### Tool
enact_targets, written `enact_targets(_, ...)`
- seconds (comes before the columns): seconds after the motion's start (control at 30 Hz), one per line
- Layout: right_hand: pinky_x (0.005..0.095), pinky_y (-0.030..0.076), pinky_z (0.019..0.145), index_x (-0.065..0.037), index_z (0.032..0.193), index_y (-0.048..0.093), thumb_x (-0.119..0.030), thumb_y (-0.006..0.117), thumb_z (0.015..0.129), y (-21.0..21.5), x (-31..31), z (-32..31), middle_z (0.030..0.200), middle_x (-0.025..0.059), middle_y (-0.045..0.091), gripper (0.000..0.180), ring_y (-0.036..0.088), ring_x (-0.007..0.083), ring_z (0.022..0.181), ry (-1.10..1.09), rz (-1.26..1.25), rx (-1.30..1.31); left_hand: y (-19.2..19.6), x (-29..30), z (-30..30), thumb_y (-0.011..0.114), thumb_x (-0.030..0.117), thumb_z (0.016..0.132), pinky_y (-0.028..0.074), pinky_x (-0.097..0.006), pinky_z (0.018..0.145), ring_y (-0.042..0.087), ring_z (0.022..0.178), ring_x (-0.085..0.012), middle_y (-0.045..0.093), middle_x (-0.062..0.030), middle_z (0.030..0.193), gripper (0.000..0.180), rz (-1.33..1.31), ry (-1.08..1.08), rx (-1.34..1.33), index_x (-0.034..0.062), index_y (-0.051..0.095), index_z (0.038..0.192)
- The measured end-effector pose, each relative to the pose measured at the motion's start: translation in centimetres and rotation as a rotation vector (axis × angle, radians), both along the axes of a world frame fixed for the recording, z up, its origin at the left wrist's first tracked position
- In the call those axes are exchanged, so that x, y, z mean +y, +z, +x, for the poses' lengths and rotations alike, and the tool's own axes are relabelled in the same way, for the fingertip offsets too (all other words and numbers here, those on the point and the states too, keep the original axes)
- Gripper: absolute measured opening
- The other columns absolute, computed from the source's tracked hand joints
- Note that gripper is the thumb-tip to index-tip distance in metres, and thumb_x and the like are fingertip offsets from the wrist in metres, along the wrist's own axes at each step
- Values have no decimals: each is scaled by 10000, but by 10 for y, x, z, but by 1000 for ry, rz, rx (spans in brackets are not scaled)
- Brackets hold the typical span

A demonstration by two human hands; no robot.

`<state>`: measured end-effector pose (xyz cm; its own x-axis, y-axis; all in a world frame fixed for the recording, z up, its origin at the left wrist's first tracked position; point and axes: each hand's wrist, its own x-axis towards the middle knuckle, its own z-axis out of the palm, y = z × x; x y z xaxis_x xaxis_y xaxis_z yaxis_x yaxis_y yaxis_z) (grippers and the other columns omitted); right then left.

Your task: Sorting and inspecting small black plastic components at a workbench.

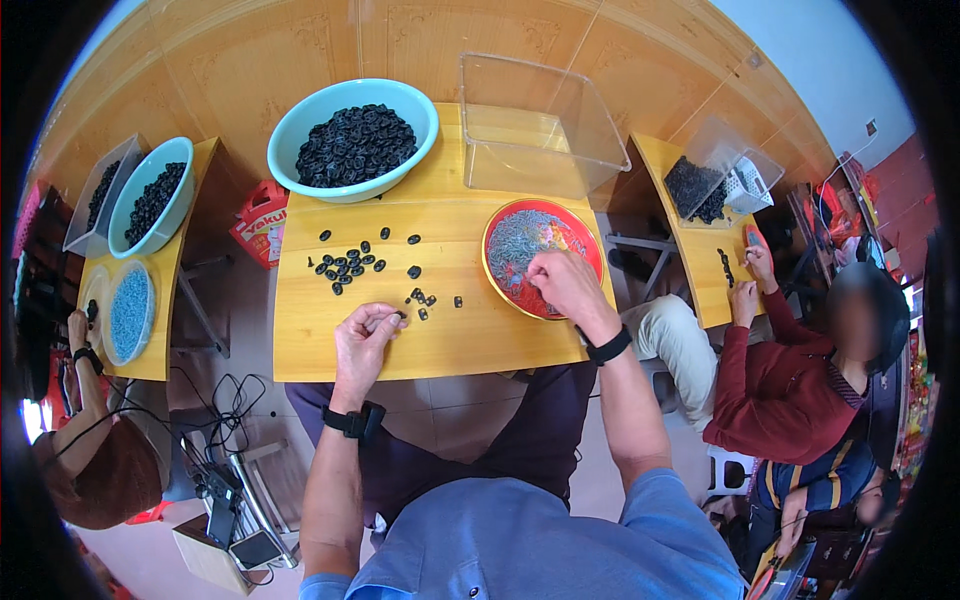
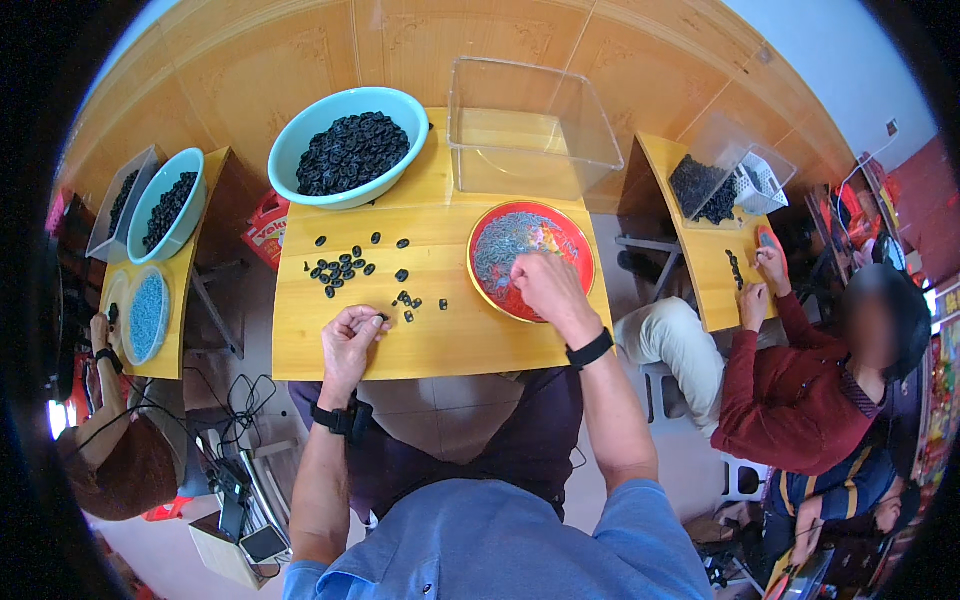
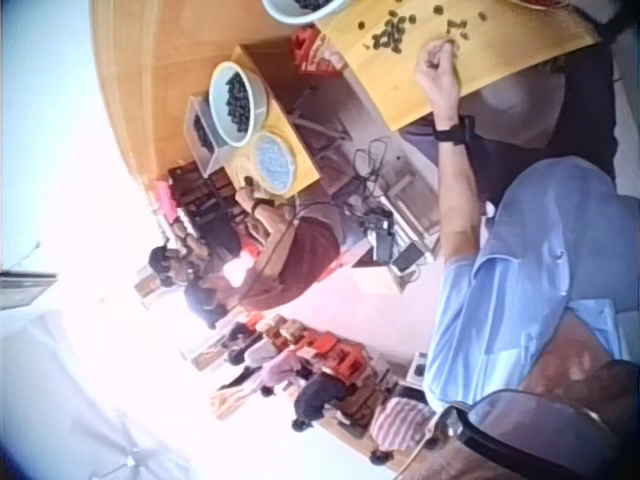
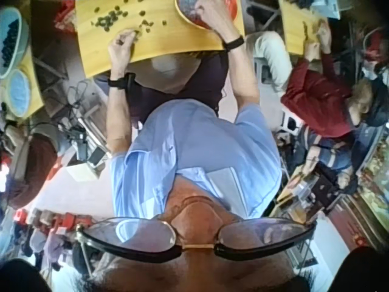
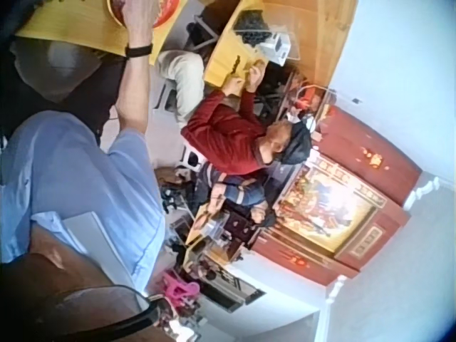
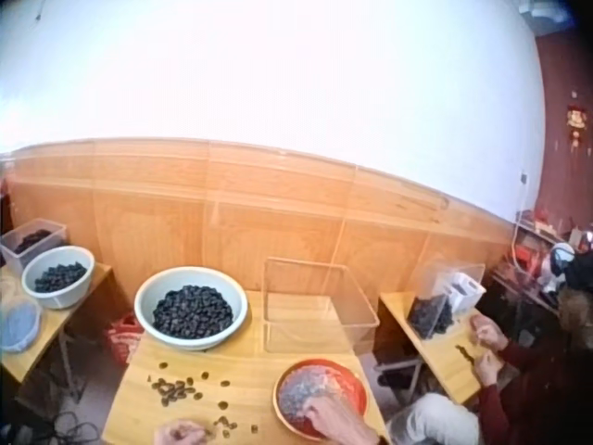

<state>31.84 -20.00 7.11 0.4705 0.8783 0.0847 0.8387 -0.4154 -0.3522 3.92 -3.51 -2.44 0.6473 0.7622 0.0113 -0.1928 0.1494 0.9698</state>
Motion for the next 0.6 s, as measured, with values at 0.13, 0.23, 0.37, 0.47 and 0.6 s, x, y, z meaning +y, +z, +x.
enact_targets(0.13, 465, 522, 771, -73, 867, 728, -55, 612, 807, -8, -8, 10, 889, 175, 698, 132, 670, 351, 875, 10, -85, 2, 2, -2, 0, 695, 4, 895, 517, -208, 727, 664, 793, -82, 719, -66, 916, 166, 10, -11, 53, -30, 654, 1052)
enact_targets(0.23, 468, 525, 761, -89, 861, 738, -63, 614, 802, -10, -6, 7, 880, 170, 703, 139, 676, 342, 872, 33, -92, -33, 4, -4, 2, 716, -2, 875, 513, -198, 715, 650, 783, -60, 719, -48, 895, 179, 22, 27, 43, -32, 666, 1045)
enact_targets(0.37, 452, 515, 742, -75, 845, 722, -93, 625, 782, -19, -3, 12, 876, 136, 697, 117, 664, 329, 870, 42, -172, -62, 7, -5, 2, 733, -5, 860, 512, -190, 713, 632, 765, -40, 715, -29, 876, 170, 39, 30, 89, -31, 685, 1021)
enact_targets(0.47, 448, 515, 741, -72, 825, 717, -103, 621, 780, -21, -3, 13, 868, 133, 696, 111, 660, 328, 880, 21, -154, -45, 6, -4, 1, 733, -4, 861, 508, -187, 711, 623, 755, -35, 711, -20, 868, 162, 57, 30, 107, -27, 690, 1015)
enact_targets(0.6, 475, 527, 725, -74, 812, 724, -82, 600, 792, -22, -2, 12, 867, 151, 705, 125, 673, 356, 833, 74, -130, -74, 7, -4, -1, 732, 3, 866, 495, -184, 693, 598, 736, -26, 696, 3, 849, 159, 67, 52, 97, -24, 694, 1017)
